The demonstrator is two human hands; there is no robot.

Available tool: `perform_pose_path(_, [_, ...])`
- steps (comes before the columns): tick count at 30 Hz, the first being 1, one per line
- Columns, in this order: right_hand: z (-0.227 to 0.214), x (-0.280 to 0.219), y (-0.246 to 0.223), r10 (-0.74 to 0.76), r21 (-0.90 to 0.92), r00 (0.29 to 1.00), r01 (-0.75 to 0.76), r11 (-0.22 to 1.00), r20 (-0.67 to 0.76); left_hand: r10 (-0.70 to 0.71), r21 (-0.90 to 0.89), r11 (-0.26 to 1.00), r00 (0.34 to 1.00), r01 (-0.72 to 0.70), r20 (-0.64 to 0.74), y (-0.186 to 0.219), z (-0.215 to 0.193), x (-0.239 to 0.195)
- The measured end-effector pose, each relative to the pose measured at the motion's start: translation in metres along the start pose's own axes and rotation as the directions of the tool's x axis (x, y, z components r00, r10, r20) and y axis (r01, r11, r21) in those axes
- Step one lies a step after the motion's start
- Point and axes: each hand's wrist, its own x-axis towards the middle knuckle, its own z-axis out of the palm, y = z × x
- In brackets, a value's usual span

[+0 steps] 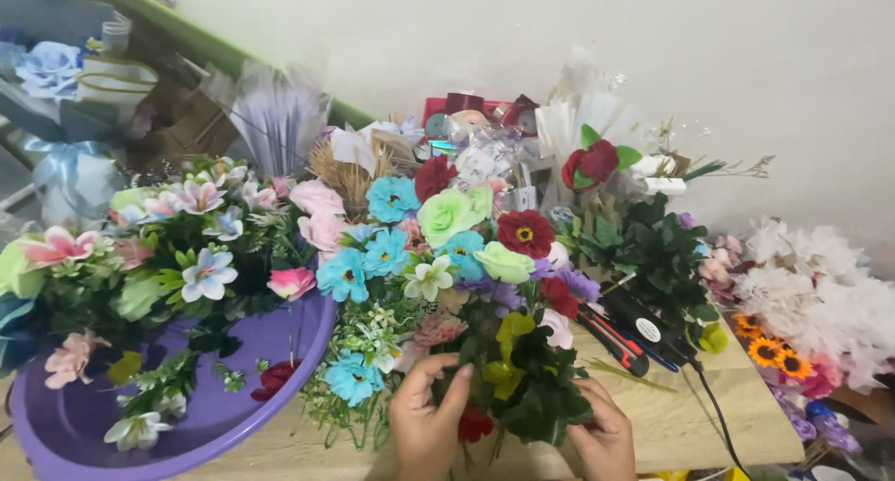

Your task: Selecting and placing various artificial flowers and leaves to create a floral arrangement in a bowl and a bouquet.

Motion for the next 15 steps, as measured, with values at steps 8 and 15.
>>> perform_pose_path(8, [0.007,-0.003,0.000,0.011,0.078,0.999,-0.014,0.997,0.040,-0.011,-0.074,0.997,1.000,0.013,0.023,-0.003,0.003,0.006])
perform_pose_path(15, [0.004,-0.003,0.004,0.050,0.052,0.998,-0.052,0.997,0.039,0.031,-0.016,0.999,0.999,-0.031,0.032,-0.016,0.004,0.007])
